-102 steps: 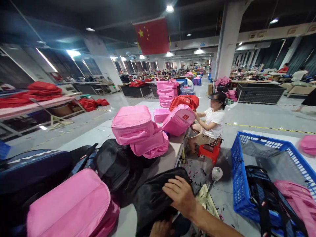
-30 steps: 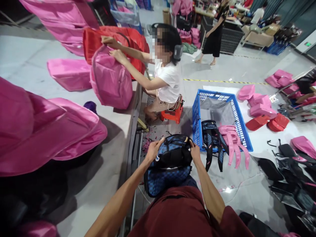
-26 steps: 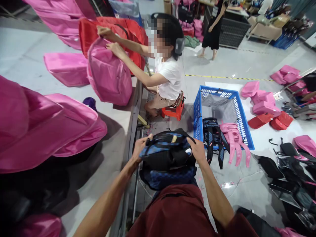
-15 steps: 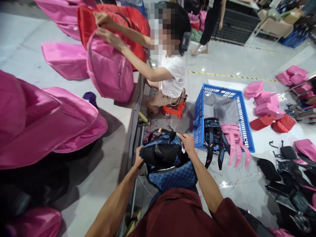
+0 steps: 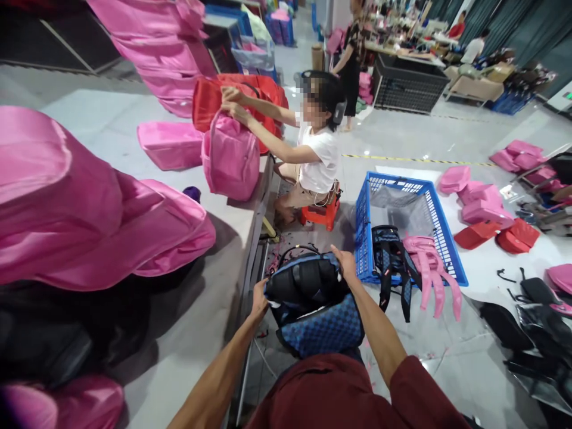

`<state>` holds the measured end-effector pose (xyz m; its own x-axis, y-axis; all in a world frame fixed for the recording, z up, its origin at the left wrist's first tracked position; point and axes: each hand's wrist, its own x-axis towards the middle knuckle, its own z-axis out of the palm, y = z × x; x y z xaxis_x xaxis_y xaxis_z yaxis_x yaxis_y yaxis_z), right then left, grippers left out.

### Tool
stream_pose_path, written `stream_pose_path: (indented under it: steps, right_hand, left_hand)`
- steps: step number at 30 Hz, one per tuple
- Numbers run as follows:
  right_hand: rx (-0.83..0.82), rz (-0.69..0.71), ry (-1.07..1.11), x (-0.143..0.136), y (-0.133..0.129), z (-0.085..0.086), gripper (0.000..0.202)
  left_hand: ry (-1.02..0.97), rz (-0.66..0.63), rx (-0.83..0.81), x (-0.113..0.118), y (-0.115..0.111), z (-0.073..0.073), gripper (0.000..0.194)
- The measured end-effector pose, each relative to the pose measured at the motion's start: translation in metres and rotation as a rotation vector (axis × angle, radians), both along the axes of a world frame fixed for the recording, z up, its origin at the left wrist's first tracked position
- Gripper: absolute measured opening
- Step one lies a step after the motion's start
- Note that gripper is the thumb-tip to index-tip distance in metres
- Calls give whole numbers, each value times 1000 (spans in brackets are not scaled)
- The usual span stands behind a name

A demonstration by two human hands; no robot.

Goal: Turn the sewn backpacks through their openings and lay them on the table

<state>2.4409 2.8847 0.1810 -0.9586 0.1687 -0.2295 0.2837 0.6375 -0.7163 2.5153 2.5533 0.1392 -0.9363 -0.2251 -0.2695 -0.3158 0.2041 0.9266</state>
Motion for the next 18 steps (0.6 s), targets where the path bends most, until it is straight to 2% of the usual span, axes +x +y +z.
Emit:
stream_pose_path:
  steps: [4,7,10,13,16,18]
  right_hand:
    - [175,-19,-46,-2,3,-2,79]
    - [141,-33,-20,26,28,2,69]
    - [-16,-109,21,85,60,-10,62]
    - [-145,-317,-54,156,76,-36,88]
    - [-237,-582,-220,213,65,-67,103]
    - [-258,-703,-314,236,48,-84,111]
  left_hand:
    - [-37,19,-6,12,1,-2,46]
    - [-60,56,14,34,5,0,51]
    - [-97,88,65,58,17,-2,57]
    - [-136,124,129,76,33,-5,62]
    - [-150,148,174,87,44,-5,67]
    - [-149,152,194,93,47,-2,70]
